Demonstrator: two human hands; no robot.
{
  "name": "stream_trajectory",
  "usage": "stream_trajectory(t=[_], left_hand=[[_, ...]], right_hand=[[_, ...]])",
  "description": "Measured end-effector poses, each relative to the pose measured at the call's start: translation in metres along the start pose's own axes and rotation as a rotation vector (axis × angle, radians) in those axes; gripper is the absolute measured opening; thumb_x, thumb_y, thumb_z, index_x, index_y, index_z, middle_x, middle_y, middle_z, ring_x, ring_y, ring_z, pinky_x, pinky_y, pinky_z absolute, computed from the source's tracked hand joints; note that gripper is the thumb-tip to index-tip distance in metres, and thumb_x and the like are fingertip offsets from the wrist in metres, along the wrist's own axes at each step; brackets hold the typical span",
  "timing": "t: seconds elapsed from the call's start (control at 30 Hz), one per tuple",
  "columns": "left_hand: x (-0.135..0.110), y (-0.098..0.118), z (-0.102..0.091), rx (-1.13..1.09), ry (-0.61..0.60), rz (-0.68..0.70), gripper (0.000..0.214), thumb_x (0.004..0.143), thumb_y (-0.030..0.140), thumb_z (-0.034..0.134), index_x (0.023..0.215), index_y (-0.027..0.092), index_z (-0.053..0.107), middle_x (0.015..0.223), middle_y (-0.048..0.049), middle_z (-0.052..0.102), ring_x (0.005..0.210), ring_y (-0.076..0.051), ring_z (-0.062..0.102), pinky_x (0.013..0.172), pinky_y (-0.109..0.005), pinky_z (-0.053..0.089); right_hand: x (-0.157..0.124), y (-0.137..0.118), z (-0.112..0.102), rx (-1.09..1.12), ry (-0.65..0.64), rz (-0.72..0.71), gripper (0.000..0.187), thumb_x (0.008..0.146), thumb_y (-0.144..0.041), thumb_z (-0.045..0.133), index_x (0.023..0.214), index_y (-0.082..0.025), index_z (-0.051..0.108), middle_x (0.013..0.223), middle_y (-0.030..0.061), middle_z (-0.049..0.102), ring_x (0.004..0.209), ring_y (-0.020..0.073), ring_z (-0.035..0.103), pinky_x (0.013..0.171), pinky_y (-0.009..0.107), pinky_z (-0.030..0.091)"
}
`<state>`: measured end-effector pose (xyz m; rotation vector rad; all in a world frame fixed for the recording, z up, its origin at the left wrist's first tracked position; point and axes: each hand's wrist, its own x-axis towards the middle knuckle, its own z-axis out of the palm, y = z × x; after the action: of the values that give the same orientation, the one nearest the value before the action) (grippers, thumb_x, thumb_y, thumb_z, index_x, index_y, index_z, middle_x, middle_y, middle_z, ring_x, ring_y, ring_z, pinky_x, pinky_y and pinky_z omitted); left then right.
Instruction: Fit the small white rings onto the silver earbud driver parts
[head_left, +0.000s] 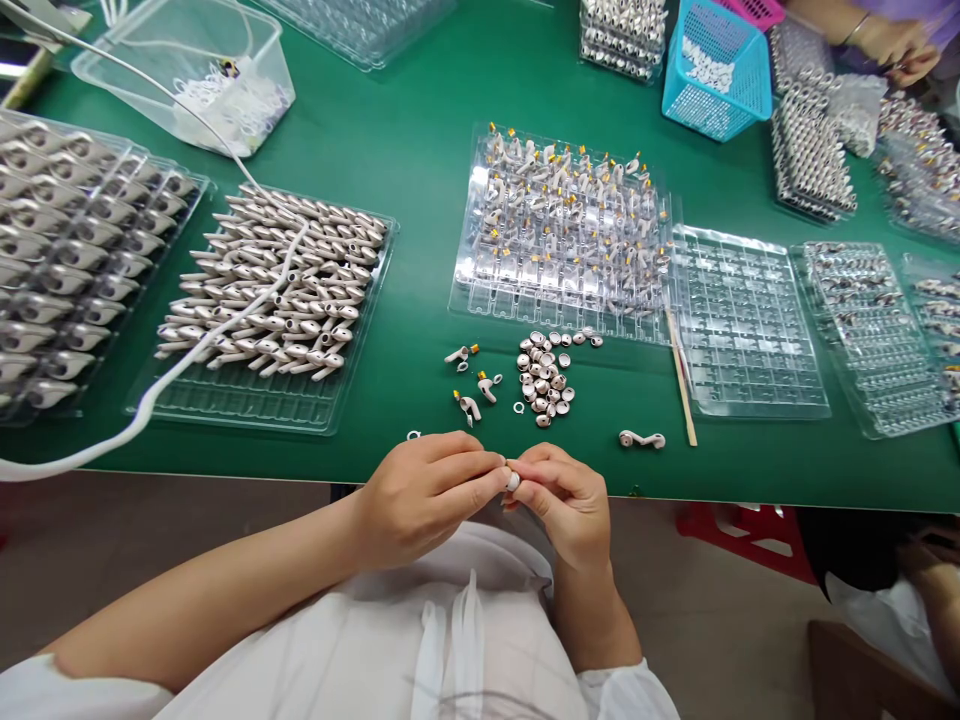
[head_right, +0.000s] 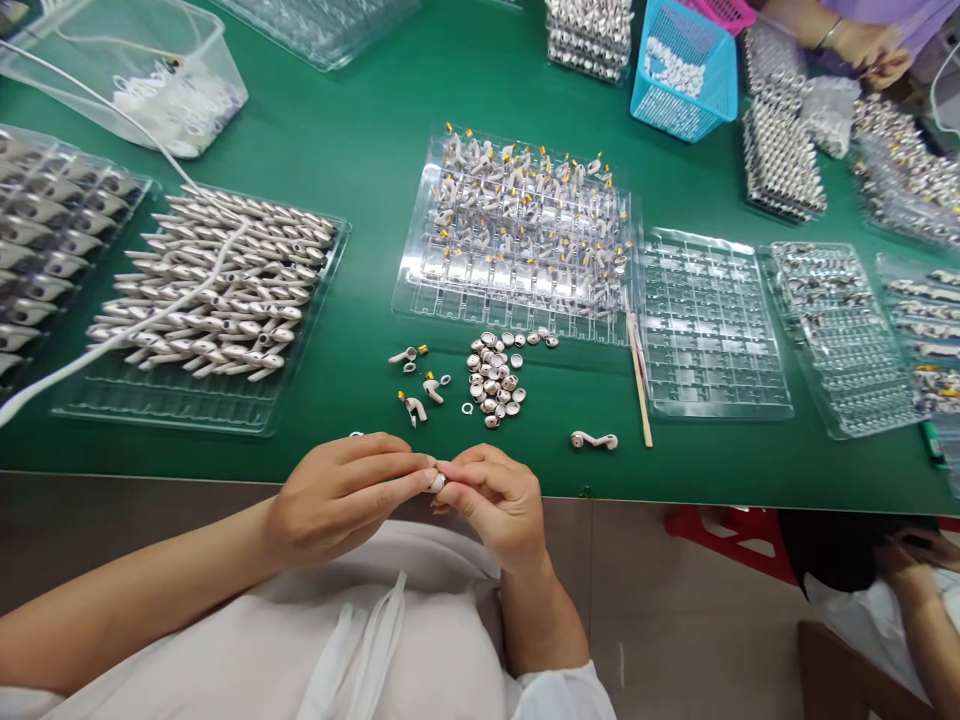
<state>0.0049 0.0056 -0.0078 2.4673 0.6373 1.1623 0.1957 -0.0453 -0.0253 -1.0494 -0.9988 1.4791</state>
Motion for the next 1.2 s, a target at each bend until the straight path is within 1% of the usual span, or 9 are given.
stream_trajectory(t=[0.2,0.33,0.47,0.63,0.73,0.8,0.87,0.97,1.2], left_hand=[[0.0007,-0.0004,0.0006,0.008,0.001,0.012,0.021,0.091,0.007,0.046,0.104,0.011,0.062,0.087,-0.0110,0.074,0.069,-0.016,0.062,0.061,-0.028,0.055],[-0.0020,-0.0008,0.0030,0.000,0.006,0.000,0.022,0.089,0.005,0.049,0.106,0.011,0.061,0.088,-0.0114,0.074,0.071,-0.017,0.061,0.060,-0.029,0.054],[-0.0023,-0.0012,0.0064,-0.071,0.005,-0.118,0.022,0.087,0.003,0.052,0.105,0.012,0.060,0.086,-0.0104,0.073,0.069,-0.016,0.062,0.061,-0.028,0.052],[0.0010,0.0005,0.0077,-0.173,0.022,-0.234,0.018,0.085,0.001,0.057,0.098,0.013,0.062,0.081,-0.0073,0.072,0.068,-0.015,0.062,0.065,-0.028,0.051],[0.0023,0.0029,0.0067,-0.217,0.010,-0.342,0.012,0.085,0.005,0.060,0.091,0.014,0.064,0.074,-0.0036,0.070,0.065,-0.013,0.061,0.063,-0.025,0.049],[0.0027,0.0042,0.0061,-0.234,0.010,-0.399,0.010,0.085,0.008,0.062,0.092,0.015,0.065,0.072,-0.0024,0.069,0.064,-0.012,0.060,0.061,-0.024,0.049],[0.0028,0.0047,0.0060,-0.238,0.021,-0.402,0.014,0.086,0.009,0.063,0.098,0.015,0.066,0.075,-0.0023,0.071,0.064,-0.012,0.061,0.062,-0.024,0.050],[0.0030,0.0045,0.0059,-0.247,0.032,-0.350,0.021,0.087,0.008,0.062,0.105,0.017,0.065,0.079,-0.0025,0.073,0.065,-0.013,0.061,0.063,-0.025,0.051],[0.0058,0.0051,0.0050,-0.253,0.042,-0.340,0.017,0.085,0.008,0.065,0.100,0.017,0.067,0.076,-0.0021,0.072,0.064,-0.012,0.060,0.062,-0.025,0.050]], right_hand=[[-0.0006,-0.0015,0.0002,-0.004,0.013,0.010,0.020,0.081,-0.019,0.073,0.097,-0.029,0.077,0.084,0.0015,0.064,0.063,0.0125,0.066,0.055,0.026,0.062],[-0.0012,-0.0004,0.0022,0.028,0.031,0.059,0.018,0.082,-0.018,0.071,0.096,-0.028,0.077,0.085,0.0010,0.063,0.060,0.0112,0.066,0.054,0.025,0.062],[-0.0015,0.0004,0.0041,0.006,0.075,0.074,0.019,0.084,-0.018,0.069,0.099,-0.027,0.076,0.088,0.0012,0.063,0.061,0.0109,0.067,0.055,0.024,0.062],[-0.0013,-0.0043,0.0052,-0.052,0.048,0.034,0.024,0.086,-0.019,0.066,0.106,-0.028,0.074,0.092,0.0017,0.062,0.063,0.0104,0.067,0.057,0.024,0.063],[-0.0006,-0.0072,0.0053,-0.050,0.045,0.046,0.021,0.085,-0.020,0.067,0.103,-0.028,0.075,0.089,0.0012,0.062,0.061,0.0103,0.067,0.056,0.024,0.063],[0.0000,-0.0076,0.0053,-0.035,0.050,0.061,0.018,0.084,-0.021,0.069,0.100,-0.027,0.076,0.088,0.0010,0.063,0.060,0.0105,0.067,0.055,0.024,0.063],[0.0005,-0.0068,0.0052,-0.021,0.064,0.069,0.016,0.083,-0.022,0.071,0.097,-0.026,0.076,0.086,0.0010,0.064,0.059,0.0108,0.066,0.053,0.024,0.062],[0.0007,-0.0049,0.0050,-0.013,0.082,0.072,0.013,0.081,-0.024,0.073,0.093,-0.024,0.076,0.084,0.0009,0.065,0.057,0.0110,0.065,0.052,0.024,0.062],[-0.0003,-0.0058,0.0055,-0.025,0.065,0.057,0.015,0.083,-0.021,0.070,0.096,-0.026,0.076,0.085,0.0006,0.064,0.058,0.0104,0.065,0.052,0.023,0.061]])
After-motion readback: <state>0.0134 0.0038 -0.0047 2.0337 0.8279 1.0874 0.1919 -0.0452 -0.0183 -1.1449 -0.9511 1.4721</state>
